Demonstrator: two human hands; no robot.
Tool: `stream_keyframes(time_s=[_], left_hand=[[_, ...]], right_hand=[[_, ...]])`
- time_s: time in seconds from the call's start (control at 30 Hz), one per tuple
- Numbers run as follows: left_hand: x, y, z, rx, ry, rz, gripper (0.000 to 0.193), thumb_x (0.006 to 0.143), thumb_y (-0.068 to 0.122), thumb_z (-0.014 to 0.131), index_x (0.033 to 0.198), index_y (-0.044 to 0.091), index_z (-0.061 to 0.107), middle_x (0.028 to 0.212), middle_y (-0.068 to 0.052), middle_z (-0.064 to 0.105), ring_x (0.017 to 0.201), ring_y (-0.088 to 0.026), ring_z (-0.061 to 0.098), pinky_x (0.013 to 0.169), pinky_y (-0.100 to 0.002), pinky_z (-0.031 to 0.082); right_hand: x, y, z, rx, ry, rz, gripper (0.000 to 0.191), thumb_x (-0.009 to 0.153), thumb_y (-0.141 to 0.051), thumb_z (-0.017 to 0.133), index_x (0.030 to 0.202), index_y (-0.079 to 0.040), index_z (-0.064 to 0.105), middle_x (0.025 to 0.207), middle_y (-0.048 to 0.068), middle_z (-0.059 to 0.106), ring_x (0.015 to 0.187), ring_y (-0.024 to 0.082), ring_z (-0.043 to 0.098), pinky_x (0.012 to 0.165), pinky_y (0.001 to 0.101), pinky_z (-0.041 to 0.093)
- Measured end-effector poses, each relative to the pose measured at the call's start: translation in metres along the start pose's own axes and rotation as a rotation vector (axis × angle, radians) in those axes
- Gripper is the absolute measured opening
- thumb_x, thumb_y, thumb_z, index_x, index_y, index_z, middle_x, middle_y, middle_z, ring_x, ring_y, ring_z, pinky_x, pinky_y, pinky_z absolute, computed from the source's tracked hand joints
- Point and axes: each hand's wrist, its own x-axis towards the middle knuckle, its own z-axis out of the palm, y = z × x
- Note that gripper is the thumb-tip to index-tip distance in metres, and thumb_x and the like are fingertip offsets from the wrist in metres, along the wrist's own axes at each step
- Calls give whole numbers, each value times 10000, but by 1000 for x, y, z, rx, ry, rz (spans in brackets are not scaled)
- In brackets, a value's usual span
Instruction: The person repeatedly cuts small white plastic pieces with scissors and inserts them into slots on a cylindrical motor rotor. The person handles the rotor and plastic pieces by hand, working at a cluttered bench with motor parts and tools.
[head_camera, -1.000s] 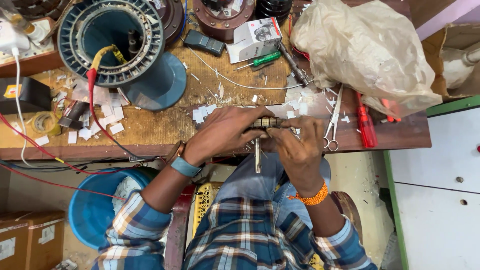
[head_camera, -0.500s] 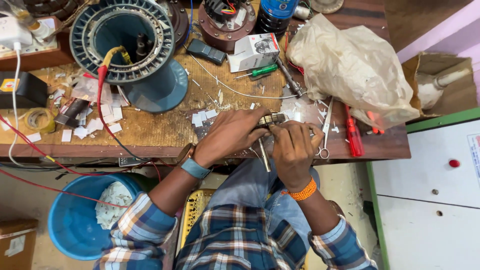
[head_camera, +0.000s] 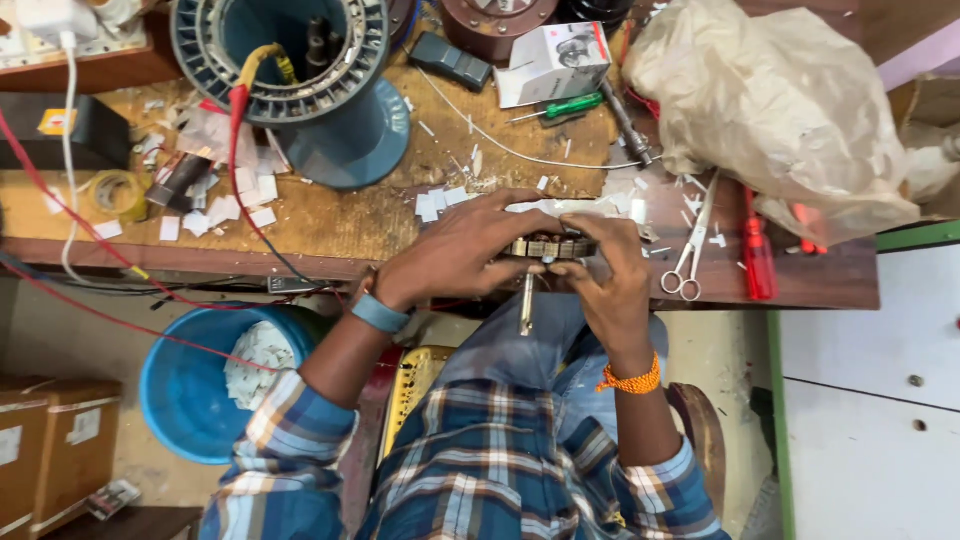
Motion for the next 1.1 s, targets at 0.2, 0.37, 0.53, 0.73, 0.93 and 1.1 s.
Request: stream_keyframes(time_s=[0.2, 0.37, 0.53, 0.73, 0.93, 1.1], left_hand=[[-23, 16, 30, 64, 342, -146, 452, 856, 315, 803, 1212, 73, 667, 1179, -126, 736, 1169, -330, 648, 1008, -459, 525], [-32, 16, 52, 105, 459, -153, 377, 886, 325, 790, 1103, 42, 669, 1046, -118, 718, 1003, -293, 664, 864, -427, 489], [-36, 13, 63, 107, 516, -105, 333, 909, 304, 733, 1094, 40, 649, 1018, -125, 670, 960, -307, 621, 843, -445, 448], [-35, 9, 70, 68, 496, -118, 305, 817, 255, 742, 1023, 48, 655, 976, -118, 672, 931, -295, 615, 826, -443, 428], [-42, 3, 56, -28, 351, -138, 376, 750, 172, 811, 1077, 51, 669, 1074, -99, 707, 1033, -283, 621, 907, -436, 460], [-46, -9, 58, -2, 312, -91, 540, 761, 295, 887, 1203, 89, 656, 1196, -76, 679, 1168, -295, 609, 1039, -440, 483]], right_hand=[[0, -12, -1, -66, -69, 50, 493, 819, -21, 819, 1289, -98, 693, 1216, 106, 730, 1063, 287, 618, 952, 425, 489], [-8, -20, 4, -55, -54, 54, 451, 882, -77, 768, 1321, -98, 670, 1257, 113, 706, 1171, 328, 582, 1011, 441, 475], [-20, -22, 13, -54, -21, 72, 318, 992, -205, 691, 1285, -89, 649, 1287, 106, 677, 1256, 350, 543, 1103, 464, 437], [-30, -14, 22, -66, 19, 89, 270, 1015, -202, 665, 1254, -78, 647, 1297, 76, 687, 1303, 301, 567, 1186, 469, 411], [-30, -15, 19, -16, 59, 115, 300, 938, -211, 731, 1204, -76, 705, 1245, 74, 724, 1233, 288, 631, 1128, 438, 459], [-31, -16, 22, -10, 53, 160, 388, 860, -91, 759, 1243, -79, 703, 1255, 77, 725, 1254, 297, 626, 1121, 431, 485]])
